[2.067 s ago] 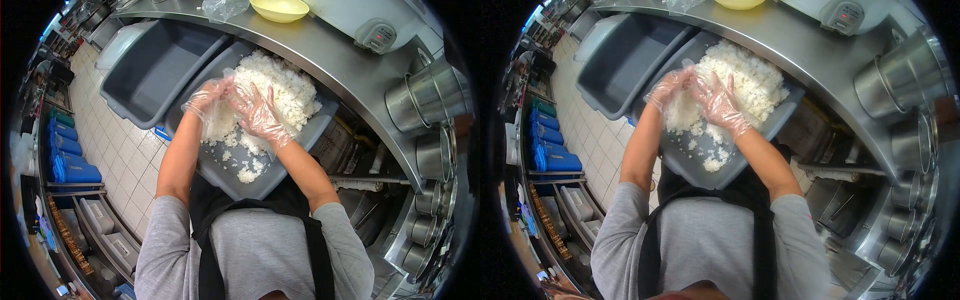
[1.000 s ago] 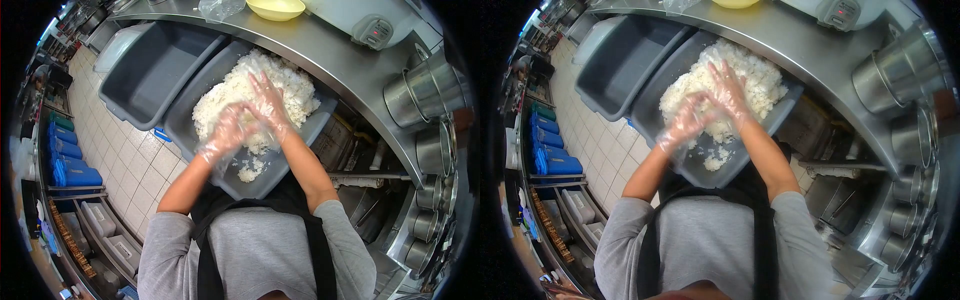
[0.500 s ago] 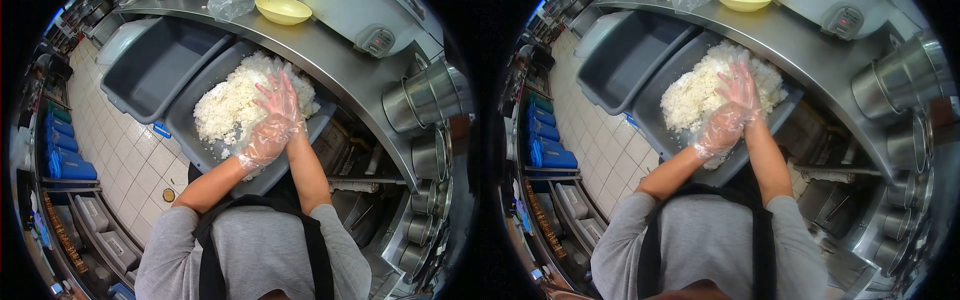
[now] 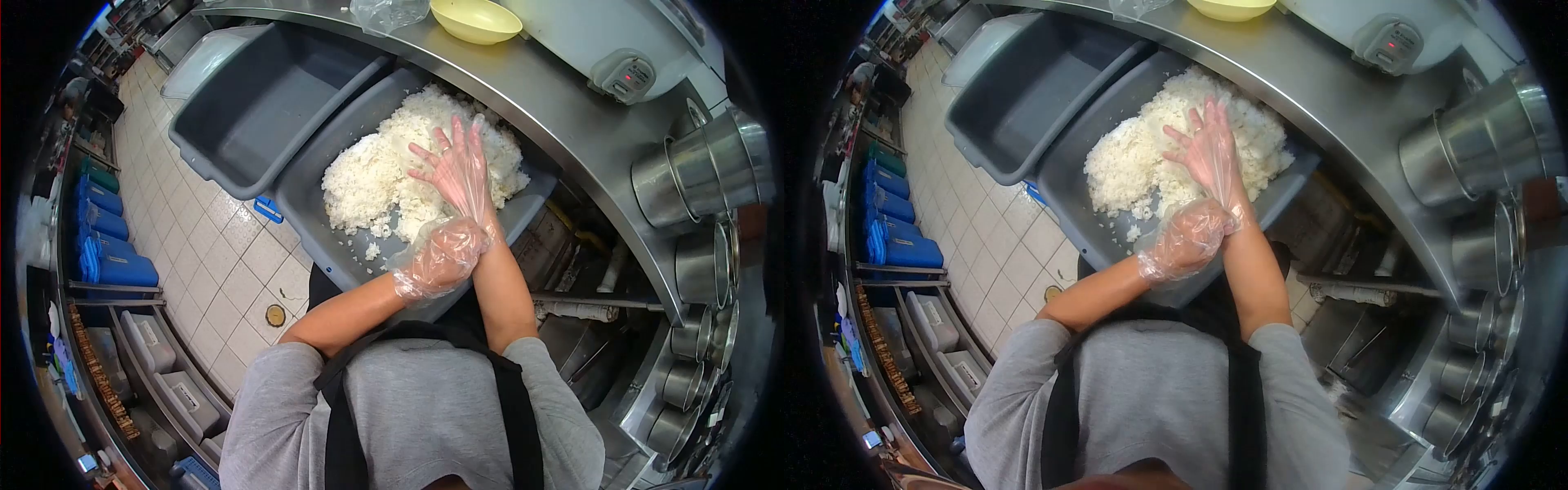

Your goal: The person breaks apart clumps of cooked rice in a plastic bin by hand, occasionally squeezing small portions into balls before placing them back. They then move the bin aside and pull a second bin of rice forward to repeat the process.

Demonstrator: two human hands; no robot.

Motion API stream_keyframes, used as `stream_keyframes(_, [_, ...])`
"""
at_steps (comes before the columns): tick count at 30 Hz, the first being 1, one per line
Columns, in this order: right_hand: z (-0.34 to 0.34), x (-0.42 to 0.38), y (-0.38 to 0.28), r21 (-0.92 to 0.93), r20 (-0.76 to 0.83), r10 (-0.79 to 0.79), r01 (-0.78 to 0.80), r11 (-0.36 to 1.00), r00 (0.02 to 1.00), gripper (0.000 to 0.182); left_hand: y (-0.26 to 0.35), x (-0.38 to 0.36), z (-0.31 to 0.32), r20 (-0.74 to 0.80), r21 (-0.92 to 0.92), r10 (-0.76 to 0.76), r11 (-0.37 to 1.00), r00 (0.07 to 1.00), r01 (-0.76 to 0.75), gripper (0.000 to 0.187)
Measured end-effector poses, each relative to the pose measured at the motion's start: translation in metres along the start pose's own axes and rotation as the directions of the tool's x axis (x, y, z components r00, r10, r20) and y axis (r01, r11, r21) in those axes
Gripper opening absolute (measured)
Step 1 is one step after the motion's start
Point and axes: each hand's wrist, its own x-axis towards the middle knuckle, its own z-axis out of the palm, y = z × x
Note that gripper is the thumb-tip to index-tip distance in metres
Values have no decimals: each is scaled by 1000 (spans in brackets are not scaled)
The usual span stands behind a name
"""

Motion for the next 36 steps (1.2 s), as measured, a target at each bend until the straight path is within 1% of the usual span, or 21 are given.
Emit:
stream_keyframes(1, [2,2,1,-2,3,-1,1,1000,1000,86,2,0,-3,-3,-20,-12,1000,1000,12,6])
stream_keyframes(2, [5,6,4,-449,-14,-153,130,884,988,91,3,0,-7,-4,-38,-20,999,1000,20,8])
stream_keyframes(3, [7,7,5,-798,34,-297,205,567,954,97,4,-3,-10,-3,-37,-15,999,1000,15,8])
stream_keyframes(4, [8,7,5,-798,34,-302,208,565,953,97,6,-7,-14,27,-6,-83,997,996,83,13])
stream_keyframes(5, [8,7,2,-956,73,-328,160,248,942,94,7,-10,-16,55,26,-149,989,987,148,18])
stream_keyframes(6, [8,7,0,-991,117,-342,88,-100,933,90,15,-4,-22,57,23,-142,990,988,141,18])
stream_keyframes(7, [10,5,-2,-903,157,-340,-5,-430,927,87,29,6,-34,50,92,-196,977,979,191,24])
stream_keyframes(9, [11,3,3,-878,112,-322,-58,-475,940,84,35,14,-38,44,158,-245,959,968,236,30])
stream_keyframes(11, [9,5,12,-739,21,-287,-178,-650,958,83,28,23,-33,-12,306,-184,935,983,179,39])
stream_keyframes(15, [4,4,17,-650,20,-228,-161,-742,973,79,-7,10,-13,-6,305,-168,938,986,161,39])
stream_keyframes(18, [-8,4,22,-625,32,-159,-104,-773,987,75,-21,7,-17,148,452,-143,890,979,62,35])
stream_keyframes(20, [-18,8,27,-613,79,-169,-86,-785,982,75,-29,11,-19,162,330,-234,928,959,171,30])
stream_keyframes(24, [-9,4,24,-540,129,-127,-38,-841,984,73,-24,7,-19,76,308,-369,892,926,330,32])
stream_keyframes(25, [-14,3,27,-540,128,-127,-39,-841,984,73,-31,0,-14,61,422,-279,877,958,229,34])
stream_keyframes(27, [-17,2,30,-524,421,-100,152,-838,902,78,-34,-5,-12,56,530,-186,838,981,129,36])
stream_keyframes(28, [-12,6,27,-589,235,-58,94,-802,970,79,-27,-4,-17,73,544,-94,838,993,40,38])
stream_keyframes(30, [-10,6,25,-566,229,-22,115,-816,973,77,-23,-7,-21,94,557,-7,829,996,-47,40])
stream_keyframes(32, [-8,4,20,-537,217,6,125,-834,976,76,-23,-7,-19,192,498,-116,867,974,5,36])
stream_keyframes(33, [-3,2,17,-531,305,-13,159,-832,952,72,-21,-5,-17,190,496,-115,868,975,6,36])
stream_keyframes(35, [-3,4,17,-524,391,-23,202,-827,920,68,-16,-4,-15,-41,240,-116,963,992,123,29])
stream_keyframes(36, [-11,10,16,-505,437,-31,217,-835,899,65,-16,-2,-17,-40,240,-127,962,991,133,29])
